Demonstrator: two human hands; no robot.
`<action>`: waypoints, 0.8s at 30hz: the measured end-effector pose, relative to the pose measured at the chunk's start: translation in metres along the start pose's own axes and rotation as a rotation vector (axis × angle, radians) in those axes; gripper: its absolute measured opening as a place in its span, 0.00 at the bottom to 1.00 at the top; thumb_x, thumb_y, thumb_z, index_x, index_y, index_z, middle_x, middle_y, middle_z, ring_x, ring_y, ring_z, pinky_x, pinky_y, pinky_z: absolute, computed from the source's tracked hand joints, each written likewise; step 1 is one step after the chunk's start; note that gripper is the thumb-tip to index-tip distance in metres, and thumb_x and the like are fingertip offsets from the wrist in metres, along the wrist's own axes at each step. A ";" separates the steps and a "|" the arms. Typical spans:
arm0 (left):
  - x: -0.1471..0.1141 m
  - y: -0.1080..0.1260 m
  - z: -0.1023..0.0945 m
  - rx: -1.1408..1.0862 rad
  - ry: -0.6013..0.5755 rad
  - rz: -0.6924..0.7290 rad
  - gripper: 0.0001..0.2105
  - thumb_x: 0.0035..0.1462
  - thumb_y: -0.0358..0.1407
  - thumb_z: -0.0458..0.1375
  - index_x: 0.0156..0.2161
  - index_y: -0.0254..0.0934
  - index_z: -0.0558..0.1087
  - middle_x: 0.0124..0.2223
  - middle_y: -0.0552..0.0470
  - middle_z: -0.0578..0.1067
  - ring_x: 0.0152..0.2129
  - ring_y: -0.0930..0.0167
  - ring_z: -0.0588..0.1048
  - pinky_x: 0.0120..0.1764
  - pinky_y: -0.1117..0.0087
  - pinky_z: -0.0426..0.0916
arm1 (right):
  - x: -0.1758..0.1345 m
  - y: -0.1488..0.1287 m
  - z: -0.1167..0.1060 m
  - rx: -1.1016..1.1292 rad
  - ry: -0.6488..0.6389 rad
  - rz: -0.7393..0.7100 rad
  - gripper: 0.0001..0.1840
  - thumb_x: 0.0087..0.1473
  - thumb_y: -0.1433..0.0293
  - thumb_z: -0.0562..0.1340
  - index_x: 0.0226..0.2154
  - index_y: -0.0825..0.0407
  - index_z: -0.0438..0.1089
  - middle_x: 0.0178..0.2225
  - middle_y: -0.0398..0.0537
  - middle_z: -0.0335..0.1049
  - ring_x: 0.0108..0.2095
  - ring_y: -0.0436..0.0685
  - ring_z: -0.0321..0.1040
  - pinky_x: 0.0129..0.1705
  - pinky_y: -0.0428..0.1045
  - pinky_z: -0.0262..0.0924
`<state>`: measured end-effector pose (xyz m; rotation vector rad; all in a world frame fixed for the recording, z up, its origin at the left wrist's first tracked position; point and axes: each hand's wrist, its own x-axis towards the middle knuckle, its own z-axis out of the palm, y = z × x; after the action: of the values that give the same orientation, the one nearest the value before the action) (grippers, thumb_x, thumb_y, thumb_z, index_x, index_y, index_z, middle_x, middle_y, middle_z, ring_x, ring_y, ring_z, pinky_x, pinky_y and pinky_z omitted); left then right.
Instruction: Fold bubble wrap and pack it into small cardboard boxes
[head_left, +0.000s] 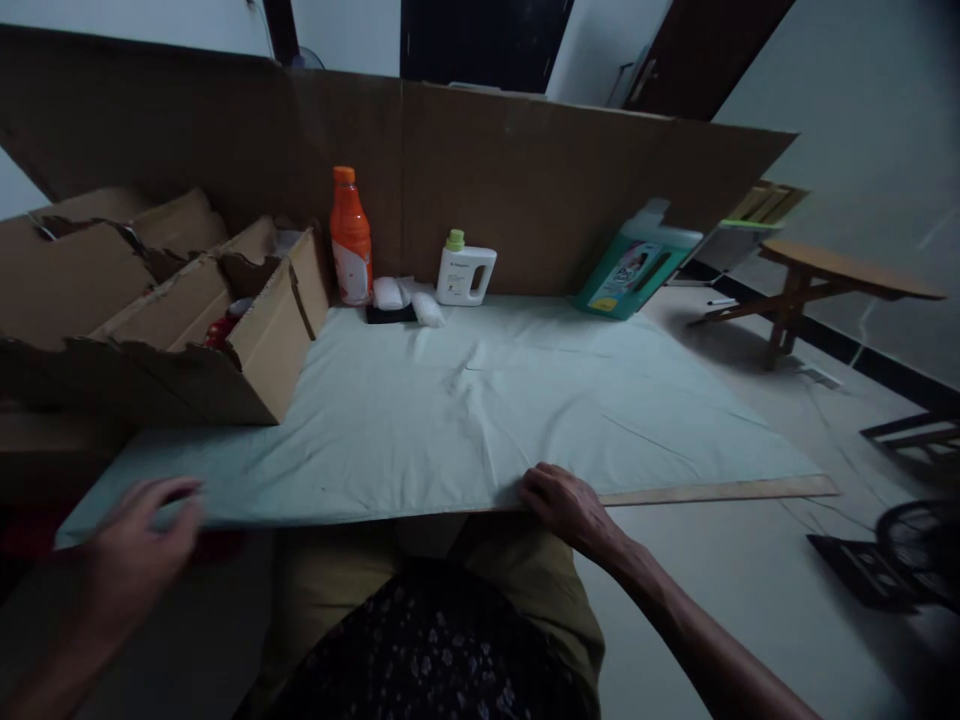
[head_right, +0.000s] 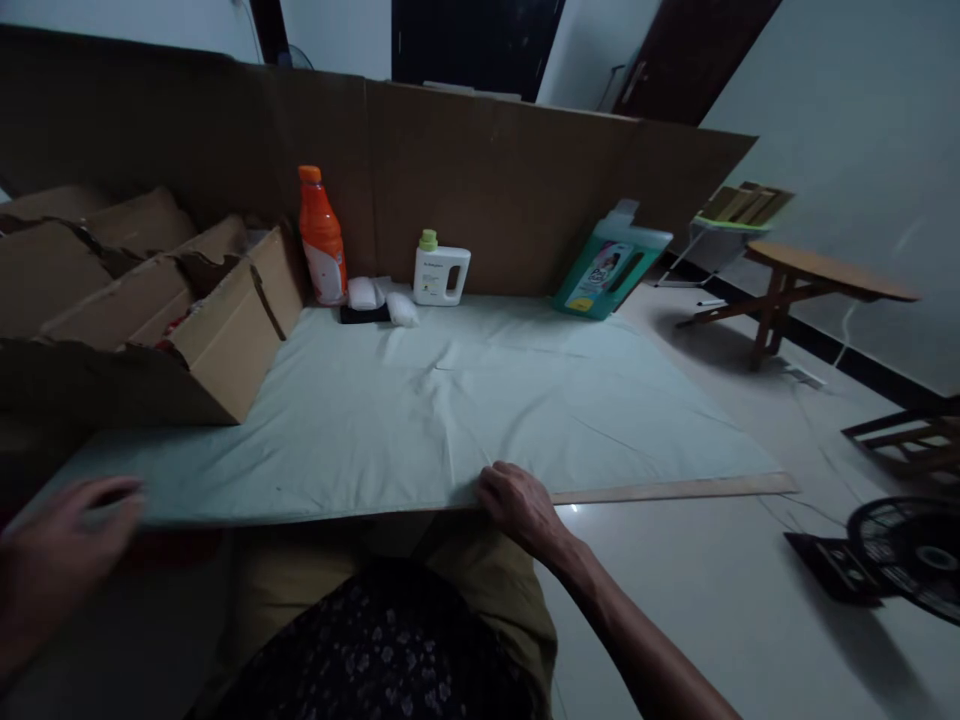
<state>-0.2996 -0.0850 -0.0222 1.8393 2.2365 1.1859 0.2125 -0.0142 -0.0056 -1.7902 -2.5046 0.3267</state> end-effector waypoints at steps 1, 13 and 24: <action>0.006 0.020 0.019 0.006 -0.024 0.131 0.07 0.57 0.43 0.56 0.40 0.51 0.74 0.43 0.63 0.77 0.43 0.66 0.77 0.51 0.59 0.74 | -0.001 0.000 0.000 0.008 -0.010 -0.006 0.10 0.62 0.70 0.56 0.30 0.51 0.69 0.32 0.47 0.70 0.34 0.54 0.67 0.35 0.47 0.54; 0.117 0.255 0.231 0.120 -0.679 0.585 0.28 0.66 0.44 0.51 0.67 0.35 0.60 0.73 0.38 0.52 0.70 0.55 0.51 0.68 0.48 0.50 | -0.008 0.017 0.007 0.193 -0.006 -0.029 0.11 0.61 0.68 0.55 0.30 0.51 0.69 0.32 0.48 0.71 0.34 0.55 0.68 0.37 0.49 0.59; 0.008 0.267 0.220 -0.056 -0.920 0.970 0.39 0.62 0.58 0.52 0.71 0.41 0.53 0.74 0.38 0.48 0.71 0.48 0.43 0.66 0.33 0.36 | 0.082 0.024 -0.015 0.280 0.221 -0.131 0.21 0.61 0.60 0.58 0.53 0.49 0.72 0.52 0.55 0.75 0.52 0.63 0.71 0.54 0.58 0.65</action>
<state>0.0210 0.0450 -0.0295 2.7048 0.8135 0.1946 0.2103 0.0724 -0.0027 -1.4643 -2.2791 0.4238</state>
